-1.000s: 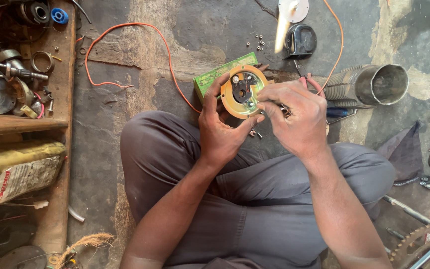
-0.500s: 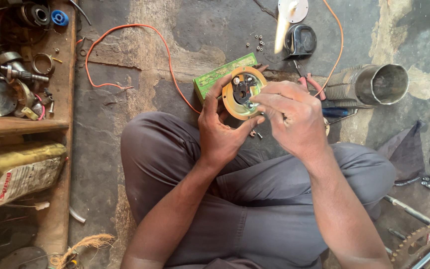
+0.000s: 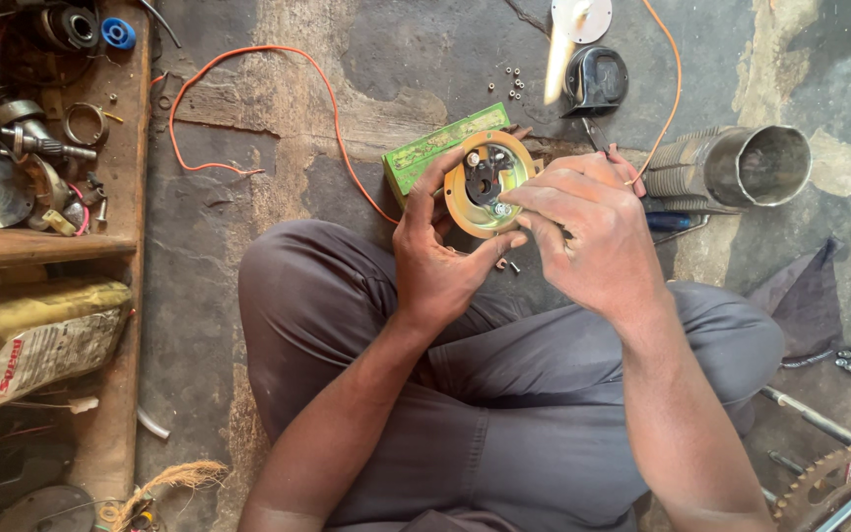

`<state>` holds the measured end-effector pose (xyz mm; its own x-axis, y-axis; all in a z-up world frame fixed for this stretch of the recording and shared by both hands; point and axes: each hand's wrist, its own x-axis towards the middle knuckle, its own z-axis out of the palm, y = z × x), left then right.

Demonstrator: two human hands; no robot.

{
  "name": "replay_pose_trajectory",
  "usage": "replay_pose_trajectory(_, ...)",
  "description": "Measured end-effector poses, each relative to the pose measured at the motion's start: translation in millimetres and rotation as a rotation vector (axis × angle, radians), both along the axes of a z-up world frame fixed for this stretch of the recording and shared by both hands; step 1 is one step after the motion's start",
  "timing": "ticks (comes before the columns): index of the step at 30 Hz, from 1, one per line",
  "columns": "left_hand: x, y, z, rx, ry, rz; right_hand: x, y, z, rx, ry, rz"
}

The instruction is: The person sits on the floor and uses a hammer and screwdriver to work on a circular electrical component. They repeatedly tap the component with the hammer and then use the screwdriver to adjust internal parts.

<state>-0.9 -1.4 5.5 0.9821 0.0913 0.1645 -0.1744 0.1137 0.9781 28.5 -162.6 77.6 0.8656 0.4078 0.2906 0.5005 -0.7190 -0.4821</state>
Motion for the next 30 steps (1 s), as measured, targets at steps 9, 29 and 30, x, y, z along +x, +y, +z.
replay_pose_trajectory(9,3,2,-6,-0.217,0.097,-0.039,2,-8,2,0.155,-0.059,-0.119)
replay_pose_trajectory(29,2,-2,-10,-0.092,-0.031,-0.306,23,-49,-38,0.135,0.638,-0.252)
replay_pose_trajectory(30,2,-5,-10,-0.053,-0.012,-0.290,24,-52,-42,0.084,0.526,-0.197)
